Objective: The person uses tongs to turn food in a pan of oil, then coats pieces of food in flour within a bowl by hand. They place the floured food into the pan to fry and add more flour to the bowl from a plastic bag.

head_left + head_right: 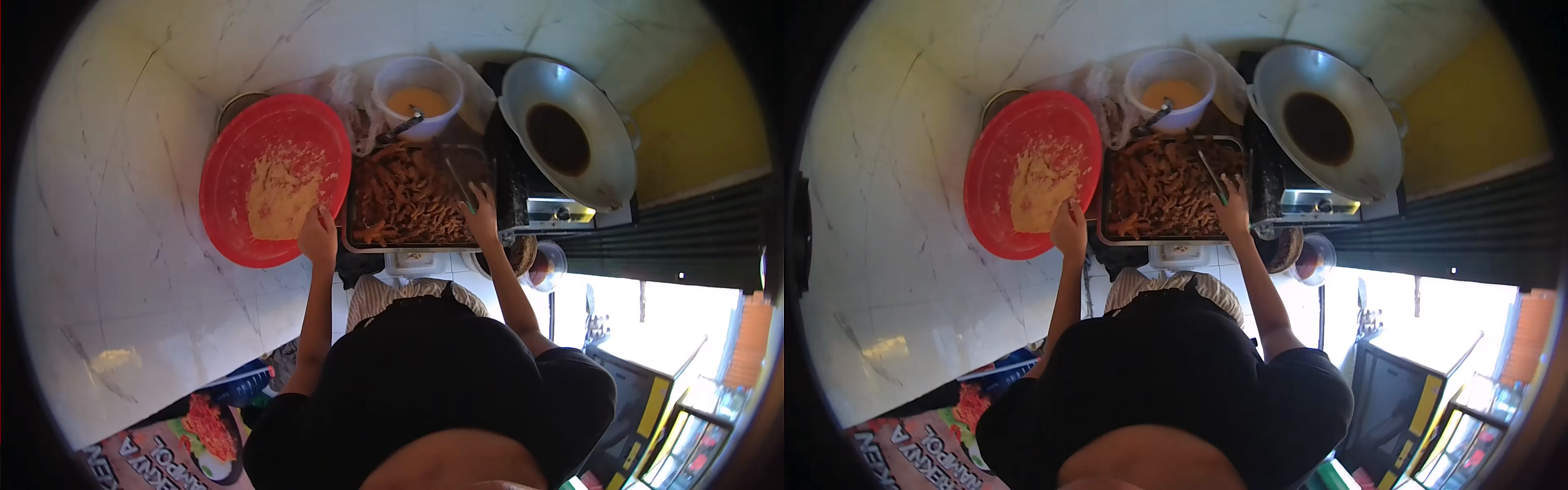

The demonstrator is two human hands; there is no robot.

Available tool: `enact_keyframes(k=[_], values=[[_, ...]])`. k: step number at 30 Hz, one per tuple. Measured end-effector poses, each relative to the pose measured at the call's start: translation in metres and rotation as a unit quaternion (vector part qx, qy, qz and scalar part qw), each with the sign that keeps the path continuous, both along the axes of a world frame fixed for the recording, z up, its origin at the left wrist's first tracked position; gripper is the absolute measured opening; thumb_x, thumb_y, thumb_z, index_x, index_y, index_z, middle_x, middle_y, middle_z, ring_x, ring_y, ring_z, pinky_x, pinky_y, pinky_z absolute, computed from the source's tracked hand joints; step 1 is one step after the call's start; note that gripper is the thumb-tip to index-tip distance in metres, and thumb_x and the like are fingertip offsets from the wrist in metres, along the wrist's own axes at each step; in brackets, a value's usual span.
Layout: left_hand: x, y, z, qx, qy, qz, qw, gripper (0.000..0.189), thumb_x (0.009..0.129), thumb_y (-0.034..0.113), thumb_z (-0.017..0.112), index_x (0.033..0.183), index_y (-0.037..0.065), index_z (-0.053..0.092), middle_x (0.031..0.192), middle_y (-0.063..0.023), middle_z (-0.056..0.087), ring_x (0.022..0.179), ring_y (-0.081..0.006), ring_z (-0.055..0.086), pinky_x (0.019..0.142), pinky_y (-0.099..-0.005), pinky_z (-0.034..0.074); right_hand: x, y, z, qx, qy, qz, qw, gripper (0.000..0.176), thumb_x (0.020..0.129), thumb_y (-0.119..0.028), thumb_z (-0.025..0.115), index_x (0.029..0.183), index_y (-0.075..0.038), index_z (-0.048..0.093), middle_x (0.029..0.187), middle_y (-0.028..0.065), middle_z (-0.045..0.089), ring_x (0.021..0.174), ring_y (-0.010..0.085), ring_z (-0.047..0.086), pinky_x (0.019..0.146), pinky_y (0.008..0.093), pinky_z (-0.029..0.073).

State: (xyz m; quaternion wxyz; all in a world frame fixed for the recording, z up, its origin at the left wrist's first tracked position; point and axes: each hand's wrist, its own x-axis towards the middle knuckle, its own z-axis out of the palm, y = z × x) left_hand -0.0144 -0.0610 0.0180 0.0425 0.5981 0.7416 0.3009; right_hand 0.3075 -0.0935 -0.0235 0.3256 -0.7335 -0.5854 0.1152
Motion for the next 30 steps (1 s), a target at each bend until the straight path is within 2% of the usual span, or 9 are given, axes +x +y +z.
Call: enact_keyframes(k=[5,8,10,12,15,19,22,27,30], values=[[-0.012,0.000,-0.001,-0.026,-0.039,0.008,0.999,0.026,0.082,0.029,0.044,0.088,0.008,0.059,0.077,-0.0106,0.060,0.073,-0.0265,0.058,0.062,-0.0330,0.045,-0.072,0.019,0.050,0.034,0.136,0.101,0.985,0.023,0.070,-0.015,0.063,0.089,-0.002,0.059,0.094,0.0148,0.055,0.084,0.0244,0.055,0.069,0.0303,0.044],[-0.024,0.001,0.002,0.016,-0.187,-0.072,0.980,0.024,0.082,0.023,0.048,0.096,0.005,0.054,0.083,-0.0126,0.060,0.077,-0.0245,0.058,0.067,-0.0313,0.044,-0.124,0.035,0.056,-0.014,0.266,0.162,0.950,0.015,0.074,-0.010,0.061,0.082,0.002,0.057,0.071,0.0061,0.060,0.064,0.0088,0.056,0.059,0.0221,0.044],[-0.039,0.002,0.002,-0.013,-0.402,-0.146,0.904,0.026,0.082,0.018,0.050,0.102,0.001,0.050,0.092,-0.0119,0.057,0.084,-0.0184,0.056,0.074,-0.0277,0.043,-0.160,0.049,0.059,-0.039,0.327,0.202,0.922,0.014,0.074,-0.009,0.059,0.083,0.002,0.057,0.073,0.0051,0.061,0.065,0.0082,0.056,0.058,0.0220,0.044],[-0.064,0.003,0.001,-0.016,-0.436,-0.138,0.889,0.027,0.082,0.017,0.050,0.104,0.000,0.048,0.094,-0.0112,0.056,0.085,-0.0170,0.055,0.074,-0.0268,0.042,-0.197,0.067,0.065,-0.062,0.388,0.235,0.889,0.014,0.075,-0.008,0.058,0.084,0.003,0.057,0.074,0.0040,0.061,0.066,0.0076,0.056,0.058,0.0218,0.044],[-0.115,0.001,-0.004,-0.018,-0.437,-0.122,0.891,0.027,0.083,0.015,0.049,0.107,0.000,0.046,0.095,-0.0103,0.055,0.084,-0.0152,0.054,0.074,-0.0256,0.042,-0.249,0.108,0.066,-0.143,0.371,0.270,0.877,0.015,0.073,-0.006,0.056,0.084,0.004,0.057,0.071,0.0128,0.059,0.062,0.0205,0.058,0.057,0.0282,0.045],[-0.191,0.001,-0.014,-0.001,-0.428,-0.067,0.901,0.025,0.084,0.013,0.049,0.105,0.000,0.048,0.091,-0.0088,0.055,0.081,-0.0135,0.054,0.072,-0.0247,0.043,-0.308,0.179,0.010,-0.167,0.024,0.409,0.897,0.019,0.072,-0.009,0.055,0.086,0.004,0.054,0.077,0.0213,0.057,0.072,0.0360,0.055,0.062,0.0385,0.045],[-0.227,0.009,-0.015,-0.023,-0.485,-0.047,0.873,0.023,0.084,0.011,0.047,0.105,0.000,0.048,0.091,-0.0070,0.055,0.081,-0.0123,0.053,0.072,-0.0240,0.043,-0.344,0.228,-0.075,-0.172,-0.076,0.381,0.905,0.027,0.070,-0.016,0.059,0.090,0.003,0.054,0.079,0.0205,0.057,0.076,0.0338,0.055,0.067,0.0404,0.044],[-0.247,0.058,-0.025,-0.028,-0.476,-0.068,0.877,0.025,0.081,0.015,0.052,0.101,-0.001,0.050,0.087,-0.0094,0.057,0.077,-0.0149,0.056,0.069,-0.0239,0.043,-0.372,0.233,-0.080,-0.120,-0.161,0.316,0.927,0.035,0.068,-0.023,0.062,0.095,-0.001,0.054,0.085,0.0168,0.057,0.082,0.0292,0.055,0.071,0.0390,0.043],[-0.248,0.107,-0.054,-0.214,-0.307,-0.048,0.926,0.034,0.075,0.021,0.057,0.098,-0.003,0.049,0.092,-0.0150,0.056,0.083,-0.0249,0.056,0.073,-0.0317,0.044,-0.371,0.238,-0.083,-0.215,-0.124,0.285,0.926,0.037,0.068,-0.024,0.063,0.096,-0.002,0.055,0.086,0.0147,0.058,0.082,0.0278,0.055,0.071,0.0386,0.043]])
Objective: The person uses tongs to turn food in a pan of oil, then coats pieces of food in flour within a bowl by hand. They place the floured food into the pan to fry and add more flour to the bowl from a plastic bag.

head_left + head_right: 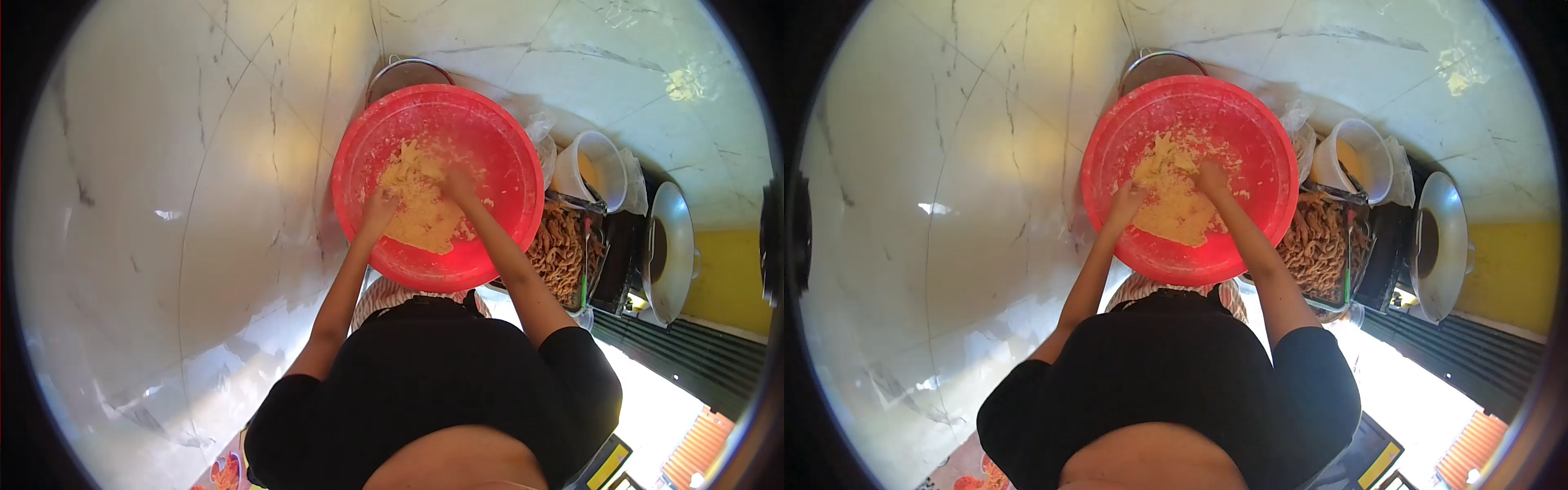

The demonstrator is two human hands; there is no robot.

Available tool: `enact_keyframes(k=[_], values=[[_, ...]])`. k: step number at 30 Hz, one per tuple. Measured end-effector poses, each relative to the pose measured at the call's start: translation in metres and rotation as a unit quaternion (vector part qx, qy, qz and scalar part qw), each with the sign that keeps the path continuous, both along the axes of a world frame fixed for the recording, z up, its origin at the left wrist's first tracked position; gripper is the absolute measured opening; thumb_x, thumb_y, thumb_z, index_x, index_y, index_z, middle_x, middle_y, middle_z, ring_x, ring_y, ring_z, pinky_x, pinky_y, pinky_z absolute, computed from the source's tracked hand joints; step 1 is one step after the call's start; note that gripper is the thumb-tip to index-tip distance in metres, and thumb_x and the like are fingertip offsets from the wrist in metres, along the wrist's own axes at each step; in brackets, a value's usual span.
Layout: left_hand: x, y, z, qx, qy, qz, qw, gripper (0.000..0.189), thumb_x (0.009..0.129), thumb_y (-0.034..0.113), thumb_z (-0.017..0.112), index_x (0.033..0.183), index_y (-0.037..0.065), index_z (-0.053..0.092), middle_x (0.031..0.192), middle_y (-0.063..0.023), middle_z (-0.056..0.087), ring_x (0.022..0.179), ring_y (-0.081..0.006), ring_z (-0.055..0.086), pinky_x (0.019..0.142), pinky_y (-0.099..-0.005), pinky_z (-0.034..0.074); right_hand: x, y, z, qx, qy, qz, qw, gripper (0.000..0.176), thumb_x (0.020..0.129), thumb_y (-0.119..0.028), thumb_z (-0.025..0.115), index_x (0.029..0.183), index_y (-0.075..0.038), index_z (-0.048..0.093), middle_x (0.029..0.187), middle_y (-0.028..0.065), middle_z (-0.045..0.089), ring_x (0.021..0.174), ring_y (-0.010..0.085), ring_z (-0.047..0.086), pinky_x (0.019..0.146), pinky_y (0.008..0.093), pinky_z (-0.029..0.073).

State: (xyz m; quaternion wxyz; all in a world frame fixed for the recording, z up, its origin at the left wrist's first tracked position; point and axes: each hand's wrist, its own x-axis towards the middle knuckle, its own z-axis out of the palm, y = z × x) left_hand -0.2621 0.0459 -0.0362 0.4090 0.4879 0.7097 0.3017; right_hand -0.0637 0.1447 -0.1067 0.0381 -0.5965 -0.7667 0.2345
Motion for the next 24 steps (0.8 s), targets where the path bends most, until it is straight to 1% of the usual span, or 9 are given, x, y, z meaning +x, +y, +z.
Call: enact_keyframes(k=[4,8,10,14,16,17,19,22,24], values=[[0.014,0.069,-0.078,-0.035,0.191,-0.012,0.981,0.044,0.073,0.019,0.058,0.103,-0.008,0.043,0.106,-0.0219,0.046,0.095,-0.0315,0.049,0.080,-0.0373,0.041,0.007,0.003,0.022,-0.165,0.136,-0.055,0.975,0.033,0.069,-0.021,0.063,0.093,0.001,0.055,0.082,0.0124,0.059,0.072,0.0227,0.057,0.062,0.0346,0.046],[0.030,0.080,-0.055,-0.067,0.203,0.009,0.977,0.049,0.072,0.019,0.059,0.105,-0.011,0.039,0.108,-0.0244,0.040,0.100,-0.0337,0.044,0.083,-0.0360,0.039,0.007,-0.003,0.028,-0.264,0.223,-0.176,0.922,0.030,0.072,-0.019,0.060,0.091,0.004,0.055,0.078,0.0113,0.058,0.066,0.0169,0.056,0.055,0.0301,0.045],[0.032,0.079,-0.057,-0.045,0.228,-0.020,0.972,0.047,0.072,0.019,0.060,0.104,-0.011,0.040,0.103,-0.0219,0.043,0.099,-0.0326,0.044,0.084,-0.0353,0.038,0.008,-0.009,0.022,-0.264,0.430,-0.285,0.815,0.031,0.073,-0.020,0.059,0.090,0.007,0.054,0.075,0.0109,0.057,0.063,0.0153,0.055,0.052,0.0295,0.044],[0.038,0.083,-0.056,-0.038,0.188,-0.031,0.981,0.046,0.073,0.017,0.059,0.105,-0.010,0.040,0.106,-0.0211,0.043,0.099,-0.0295,0.045,0.081,-0.0338,0.040,0.018,-0.007,0.011,-0.329,0.376,-0.244,0.831,0.033,0.082,-0.027,0.048,0.098,0.001,0.055,0.095,0.0095,0.056,0.083,0.0159,0.052,0.069,0.0294,0.043],[0.033,0.089,-0.064,-0.153,-0.090,-0.061,0.982,0.045,0.075,0.017,0.059,0.108,-0.007,0.040,0.111,-0.0189,0.042,0.100,-0.0263,0.045,0.077,-0.0339,0.043,0.025,0.003,-0.054,-0.305,0.371,-0.249,0.841,0.035,0.072,-0.018,0.058,0.091,0.010,0.050,0.077,0.0114,0.056,0.064,0.0187,0.055,0.053,0.0305,0.046],[0.033,0.088,-0.059,-0.153,-0.089,-0.064,0.982,0.045,0.075,0.017,0.059,0.108,-0.007,0.040,0.111,-0.0189,0.042,0.100,-0.0263,0.045,0.077,-0.0339,0.043,0.023,-0.002,-0.045,-0.303,0.372,-0.251,0.841,0.035,0.072,-0.018,0.058,0.091,0.010,0.050,0.077,0.0114,0.056,0.064,0.0187,0.055,0.053,0.0305,0.046],[0.033,0.084,-0.042,-0.262,-0.331,-0.005,0.907,0.043,0.079,0.020,0.055,0.112,-0.003,0.039,0.111,-0.0154,0.044,0.093,-0.0246,0.049,0.075,-0.0336,0.044,0.013,-0.015,-0.009,-0.270,0.430,-0.281,0.814,0.034,0.070,-0.015,0.060,0.090,0.011,0.050,0.076,0.0107,0.055,0.064,0.0180,0.055,0.050,0.0294,0.044],[0.033,0.090,-0.070,-0.256,-0.527,0.148,0.797,0.031,0.082,0.015,0.051,0.109,0.002,0.045,0.099,-0.0114,0.052,0.086,-0.0229,0.053,0.065,-0.0334,0.047,0.012,-0.018,0.021,-0.256,0.310,-0.242,0.883,0.028,0.068,-0.011,0.062,0.086,0.008,0.053,0.071,0.0098,0.056,0.065,0.0160,0.055,0.047,0.0275,0.042],[0.030,0.091,-0.069,-0.255,-0.518,0.142,0.804,0.031,0.082,0.015,0.051,0.108,0.001,0.045,0.097,-0.0114,0.052,0.085,-0.0226,0.054,0.065,-0.0331,0.048,0.017,-0.013,0.028,-0.246,0.264,-0.208,0.909,0.025,0.068,-0.010,0.061,0.085,0.006,0.055,0.070,0.0089,0.056,0.066,0.0149,0.055,0.048,0.0274,0.042]])
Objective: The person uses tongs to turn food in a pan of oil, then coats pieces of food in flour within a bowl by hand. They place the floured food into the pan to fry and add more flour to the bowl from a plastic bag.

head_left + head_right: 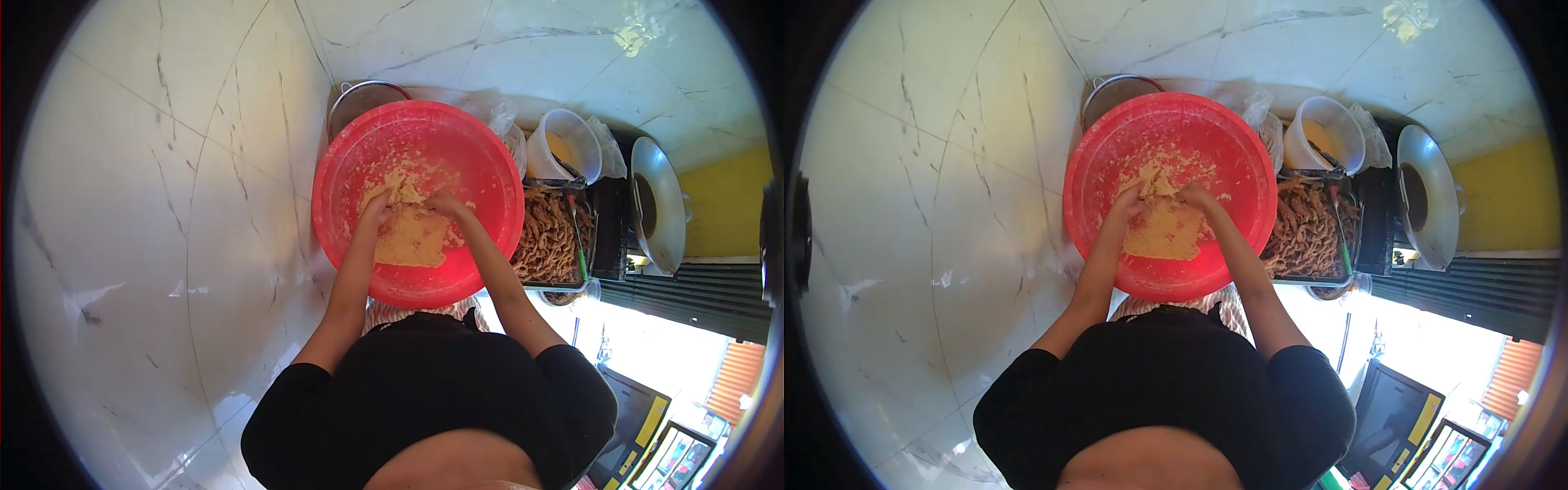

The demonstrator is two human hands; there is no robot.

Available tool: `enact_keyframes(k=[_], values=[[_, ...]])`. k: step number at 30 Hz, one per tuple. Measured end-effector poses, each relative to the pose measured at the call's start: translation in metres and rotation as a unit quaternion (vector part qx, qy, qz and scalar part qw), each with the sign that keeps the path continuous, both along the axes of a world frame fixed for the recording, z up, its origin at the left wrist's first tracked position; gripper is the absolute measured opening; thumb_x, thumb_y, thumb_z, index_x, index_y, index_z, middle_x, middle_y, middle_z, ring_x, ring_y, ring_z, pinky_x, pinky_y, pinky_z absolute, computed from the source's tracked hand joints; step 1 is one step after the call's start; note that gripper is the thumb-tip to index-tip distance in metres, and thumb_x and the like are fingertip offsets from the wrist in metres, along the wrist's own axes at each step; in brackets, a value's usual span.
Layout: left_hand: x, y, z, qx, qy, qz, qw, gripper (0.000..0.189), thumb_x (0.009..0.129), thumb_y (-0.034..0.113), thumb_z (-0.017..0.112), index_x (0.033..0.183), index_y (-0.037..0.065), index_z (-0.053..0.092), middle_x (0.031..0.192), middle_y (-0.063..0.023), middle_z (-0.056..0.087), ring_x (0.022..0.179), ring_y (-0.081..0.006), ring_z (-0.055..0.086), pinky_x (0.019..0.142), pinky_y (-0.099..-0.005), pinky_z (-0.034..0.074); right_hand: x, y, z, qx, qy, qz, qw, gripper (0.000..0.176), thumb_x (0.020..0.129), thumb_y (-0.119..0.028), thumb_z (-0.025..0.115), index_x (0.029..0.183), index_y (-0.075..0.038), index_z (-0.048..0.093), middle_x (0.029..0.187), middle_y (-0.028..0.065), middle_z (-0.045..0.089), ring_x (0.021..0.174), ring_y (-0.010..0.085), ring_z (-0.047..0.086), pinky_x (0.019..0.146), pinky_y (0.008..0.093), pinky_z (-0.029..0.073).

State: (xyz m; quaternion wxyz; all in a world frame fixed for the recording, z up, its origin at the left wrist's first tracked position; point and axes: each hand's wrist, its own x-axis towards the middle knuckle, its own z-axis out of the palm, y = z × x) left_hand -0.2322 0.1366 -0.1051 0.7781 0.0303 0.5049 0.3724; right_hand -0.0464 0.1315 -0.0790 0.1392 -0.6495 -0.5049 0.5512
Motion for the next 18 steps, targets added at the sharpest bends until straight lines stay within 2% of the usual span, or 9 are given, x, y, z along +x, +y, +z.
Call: enact_keyframes(k=[2,5,7,10,11,13,14,16,18], values=[[-0.007,0.004,0.003,0.004,0.012,-0.008,1.000,0.030,0.082,0.015,0.052,0.107,0.001,0.046,0.096,-0.0115,0.053,0.084,-0.0223,0.054,0.066,-0.0328,0.048,0.009,0.005,0.005,0.015,-0.040,0.043,0.998,0.022,0.067,-0.009,0.061,0.084,0.005,0.057,0.069,0.0080,0.057,0.067,0.0139,0.055,0.049,0.0273,0.042],[-0.019,0.013,-0.009,0.109,-0.019,-0.069,0.991,0.027,0.080,0.013,0.053,0.103,0.000,0.049,0.090,-0.0110,0.055,0.080,-0.0215,0.055,0.067,-0.0321,0.048,0.018,0.009,0.032,0.042,-0.001,-0.071,0.997,0.021,0.069,-0.011,0.059,0.086,0.002,0.059,0.067,0.0062,0.058,0.065,0.0131,0.054,0.054,0.0286,0.043],[-0.021,0.013,0.017,0.110,0.150,-0.169,0.968,0.019,0.078,0.012,0.053,0.094,0.000,0.053,0.079,-0.0084,0.056,0.069,-0.0184,0.057,0.061,-0.0291,0.048,0.018,0.012,0.044,0.223,0.069,-0.222,0.947,0.023,0.071,-0.011,0.057,0.090,0.001,0.058,0.068,0.0103,0.058,0.063,0.0189,0.055,0.058,0.0295,0.042],[-0.016,0.010,0.019,0.164,0.281,-0.195,0.925,0.016,0.074,0.009,0.055,0.061,0.001,0.053,0.058,-0.0063,0.053,0.047,-0.0145,0.051,0.042,-0.0272,0.039,-0.004,0.003,0.066,0.398,-0.044,-0.202,0.894,0.022,0.073,-0.008,0.054,0.093,0.000,0.057,0.072,0.0169,0.057,0.065,0.0273,0.055,0.060,0.0318,0.043],[-0.016,0.012,0.019,0.166,0.281,-0.195,0.925,0.016,0.074,0.009,0.055,0.061,0.001,0.053,0.058,-0.0063,0.053,0.047,-0.0145,0.051,0.042,-0.0272,0.039,-0.011,-0.003,0.058,0.399,-0.043,-0.203,0.893,0.022,0.073,-0.008,0.054,0.093,0.000,0.057,0.072,0.0169,0.057,0.065,0.0273,0.055,0.060,0.0318,0.043],[-0.015,0.021,0.014,0.226,-0.010,-0.200,0.953,0.014,0.070,0.006,0.056,0.058,0.000,0.052,0.057,-0.0065,0.053,0.044,-0.0142,0.050,0.038,-0.0260,0.038,-0.020,-0.015,0.041,0.425,-0.175,0.091,0.883,0.023,0.073,-0.004,0.050,0.095,-0.001,0.056,0.079,0.0210,0.055,0.073,0.0330,0.055,0.063,0.0353,0.043],[-0.017,0.021,0.014,0.227,-0.010,-0.201,0.953,0.014,0.070,0.006,0.056,0.058,0.000,0.052,0.057,-0.0065,0.053,0.044,-0.0142,0.050,0.038,-0.0260,0.038,-0.017,-0.014,0.041,0.426,-0.176,0.090,0.883,0.023,0.073,-0.004,0.050,0.095,-0.001,0.056,0.079,0.0210,0.055,0.073,0.0330,0.055,0.063,0.0353,0.043],[-0.022,0.014,0.018,0.192,0.193,-0.280,0.921,0.012,0.069,0.007,0.057,0.059,0.001,0.054,0.056,-0.0064,0.053,0.044,-0.0141,0.050,0.039,-0.0263,0.039,-0.012,-0.013,0.056,0.252,-0.075,0.066,0.963,0.024,0.072,-0.003,0.050,0.096,0.000,0.055,0.086,0.0211,0.055,0.078,0.0338,0.054,0.067,0.0386,0.043],[-0.026,0.010,0.022,0.181,0.215,-0.298,0.912,0.015,0.071,0.010,0.058,0.059,0.003,0.052,0.057,-0.0048,0.052,0.047,-0.0126,0.049,0.041,-0.0248,0.038,-0.004,-0.007,0.054,0.301,-0.051,-0.020,0.952,0.025,0.072,-0.003,0.050,0.096,0.000,0.055,0.086,0.0213,0.055,0.079,0.0341,0.055,0.067,0.0386,0.043]])
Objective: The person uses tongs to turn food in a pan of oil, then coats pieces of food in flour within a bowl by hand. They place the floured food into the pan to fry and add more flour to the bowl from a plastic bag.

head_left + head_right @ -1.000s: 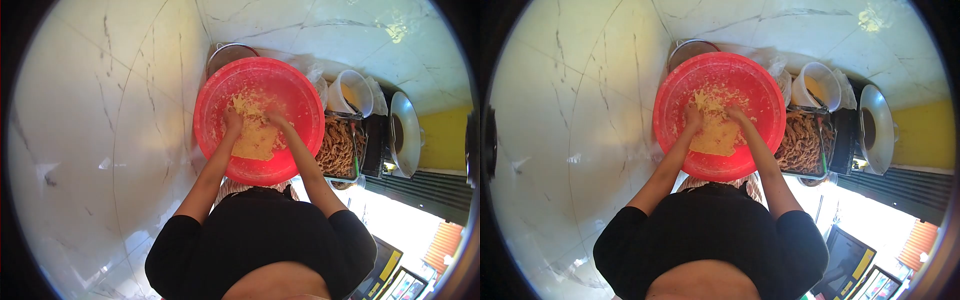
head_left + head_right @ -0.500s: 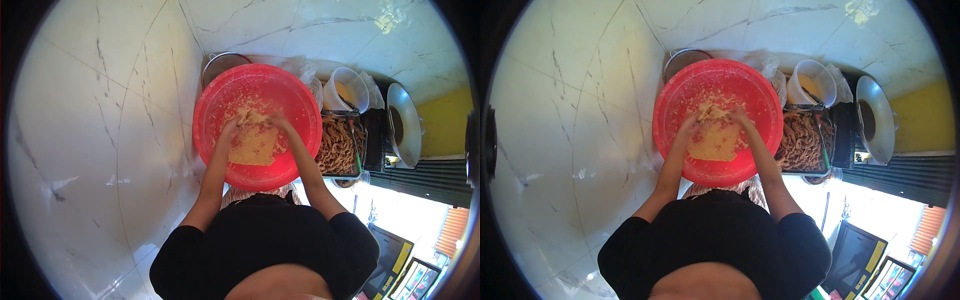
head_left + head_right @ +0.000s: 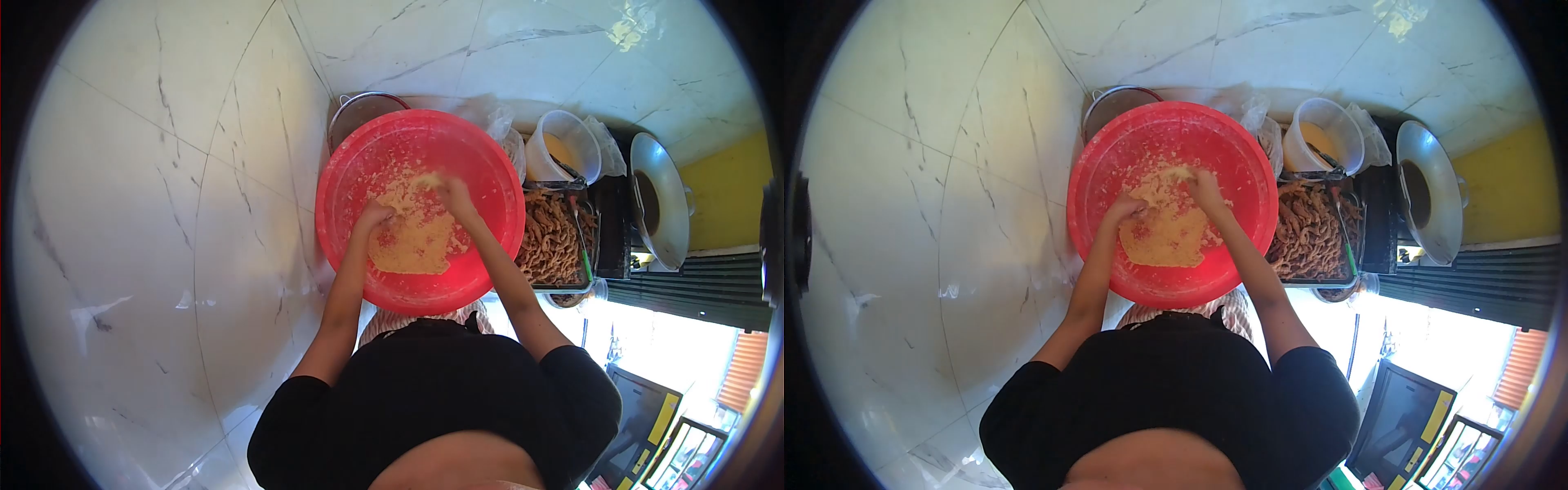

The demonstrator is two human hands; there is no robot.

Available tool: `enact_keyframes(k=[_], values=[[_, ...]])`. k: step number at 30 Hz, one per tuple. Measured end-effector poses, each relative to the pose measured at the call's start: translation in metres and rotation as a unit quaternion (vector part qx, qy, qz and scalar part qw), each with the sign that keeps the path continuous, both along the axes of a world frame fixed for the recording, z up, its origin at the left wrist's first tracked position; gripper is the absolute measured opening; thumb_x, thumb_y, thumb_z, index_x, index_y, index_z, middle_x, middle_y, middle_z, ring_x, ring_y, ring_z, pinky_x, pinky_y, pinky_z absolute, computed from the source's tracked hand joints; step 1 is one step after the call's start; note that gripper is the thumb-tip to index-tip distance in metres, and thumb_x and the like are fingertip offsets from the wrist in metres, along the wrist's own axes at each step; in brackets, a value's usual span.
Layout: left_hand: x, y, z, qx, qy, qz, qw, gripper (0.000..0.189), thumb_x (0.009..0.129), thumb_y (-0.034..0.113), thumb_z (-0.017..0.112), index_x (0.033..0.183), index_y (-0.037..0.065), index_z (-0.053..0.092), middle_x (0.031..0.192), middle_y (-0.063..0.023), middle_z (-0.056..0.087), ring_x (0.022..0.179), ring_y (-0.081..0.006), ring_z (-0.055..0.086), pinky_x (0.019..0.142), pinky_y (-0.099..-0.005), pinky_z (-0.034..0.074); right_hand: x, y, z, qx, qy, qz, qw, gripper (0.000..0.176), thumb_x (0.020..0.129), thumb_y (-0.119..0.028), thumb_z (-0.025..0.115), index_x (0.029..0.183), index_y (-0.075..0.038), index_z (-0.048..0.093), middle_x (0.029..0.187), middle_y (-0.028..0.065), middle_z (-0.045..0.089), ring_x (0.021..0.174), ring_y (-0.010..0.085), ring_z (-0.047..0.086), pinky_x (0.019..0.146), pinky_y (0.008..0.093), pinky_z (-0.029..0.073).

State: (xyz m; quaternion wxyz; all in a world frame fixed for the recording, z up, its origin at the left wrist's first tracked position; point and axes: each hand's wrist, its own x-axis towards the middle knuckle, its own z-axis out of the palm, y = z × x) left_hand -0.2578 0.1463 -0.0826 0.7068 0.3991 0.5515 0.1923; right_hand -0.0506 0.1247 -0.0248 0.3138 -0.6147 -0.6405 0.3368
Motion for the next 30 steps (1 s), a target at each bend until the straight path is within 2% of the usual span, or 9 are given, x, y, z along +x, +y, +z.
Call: enact_keyframes(k=[2,5,7,11,13,17,23,26,30], values=[[0.003,-0.003,0.005,-0.009,0.029,-0.012,0.999,0.018,0.073,0.013,0.059,0.060,0.005,0.051,0.057,-0.0031,0.051,0.050,-0.0111,0.049,0.044,-0.0233,0.038,0.000,-0.001,-0.008,0.051,0.048,-0.071,0.995,0.025,0.072,-0.003,0.050,0.096,0.000,0.055,0.086,0.0215,0.055,0.079,0.0343,0.055,0.067,0.0385,0.043],[0.011,-0.006,0.034,-0.043,-0.143,0.113,0.982,0.014,0.072,0.012,0.060,0.063,0.003,0.054,0.056,-0.0034,0.052,0.048,-0.0112,0.049,0.044,-0.0230,0.038,-0.005,-0.009,-0.019,0.036,-0.029,0.057,0.997,0.025,0.072,-0.002,0.051,0.096,0.002,0.055,0.087,0.0221,0.056,0.080,0.0337,0.055,0.067,0.0382,0.043],[-0.001,0.001,0.012,-0.024,-0.033,-0.059,0.997,0.013,0.073,0.013,0.060,0.073,0.000,0.059,0.060,-0.0034,0.054,0.052,-0.0124,0.053,0.048,-0.0227,0.042,0.001,-0.003,-0.017,0.052,0.023,0.006,0.998,0.024,0.072,-0.002,0.051,0.096,0.003,0.055,0.085,0.0224,0.056,0.080,0.0337,0.055,0.068,0.0379,0.043],[0.004,-0.007,0.041,0.002,0.093,-0.079,0.992,0.014,0.074,0.013,0.060,0.069,0.001,0.056,0.061,-0.0039,0.054,0.058,-0.0121,0.055,0.052,-0.0223,0.044,-0.005,-0.010,-0.013,0.051,0.010,-0.083,0.995,0.024,0.072,-0.004,0.050,0.095,-0.002,0.057,0.073,0.0200,0.057,0.067,0.0238,0.056,0.059,0.0332,0.042],[0.015,-0.012,0.059,-0.067,-0.129,0.078,0.986,0.015,0.073,0.013,0.061,0.066,0.002,0.054,0.064,-0.0051,0.053,0.061,-0.0126,0.056,0.052,-0.0234,0.045,-0.009,-0.014,-0.023,0.036,-0.003,0.061,0.998,0.023,0.072,-0.002,0.053,0.094,0.001,0.056,0.081,0.0204,0.057,0.075,0.0311,0.056,0.064,0.0360,0.043],[0.002,-0.002,0.002,-0.060,-0.027,-0.029,0.997,0.015,0.073,0.013,0.061,0.077,0.000,0.054,0.074,-0.0077,0.055,0.066,-0.0145,0.058,0.054,-0.0248,0.048,0.001,-0.008,-0.002,0.018,0.082,-0.045,0.996,0.022,0.072,-0.003,0.053,0.093,0.000,0.056,0.079,0.0202,0.056,0.073,0.0301,0.056,0.062,0.0357,0.043],[0.006,-0.013,0.013,-0.083,-0.130,0.023,0.988,0.023,0.073,0.012,0.061,0.088,-0.003,0.054,0.079,-0.0087,0.057,0.071,-0.0158,0.058,0.057,-0.0253,0.049,-0.002,-0.017,-0.001,0.004,-0.074,0.084,0.994,0.021,0.073,-0.003,0.050,0.093,0.001,0.056,0.076,0.0203,0.056,0.072,0.0295,0.056,0.063,0.0355,0.043],[0.003,-0.024,0.013,-0.016,-0.003,0.041,0.999,0.028,0.071,0.017,0.062,0.085,-0.006,0.054,0.075,-0.0101,0.059,0.065,-0.0160,0.059,0.055,-0.0262,0.047,-0.002,-0.019,0.003,0.052,0.140,-0.091,0.985,0.025,0.072,-0.003,0.051,0.097,0.000,0.055,0.076,0.0198,0.056,0.071,0.0261,0.057,0.062,0.0341,0.043],[0.004,-0.030,0.028,-0.074,-0.138,0.055,0.986,0.029,0.072,0.017,0.061,0.087,-0.006,0.054,0.077,-0.0120,0.059,0.062,-0.0176,0.058,0.057,-0.0267,0.046,-0.002,-0.034,0.005,-0.016,0.009,0.047,0.999,0.033,0.073,-0.005,0.052,0.105,-0.004,0.054,0.076,0.0180,0.058,0.069,0.0215,0.057,0.062,0.0321,0.043]])
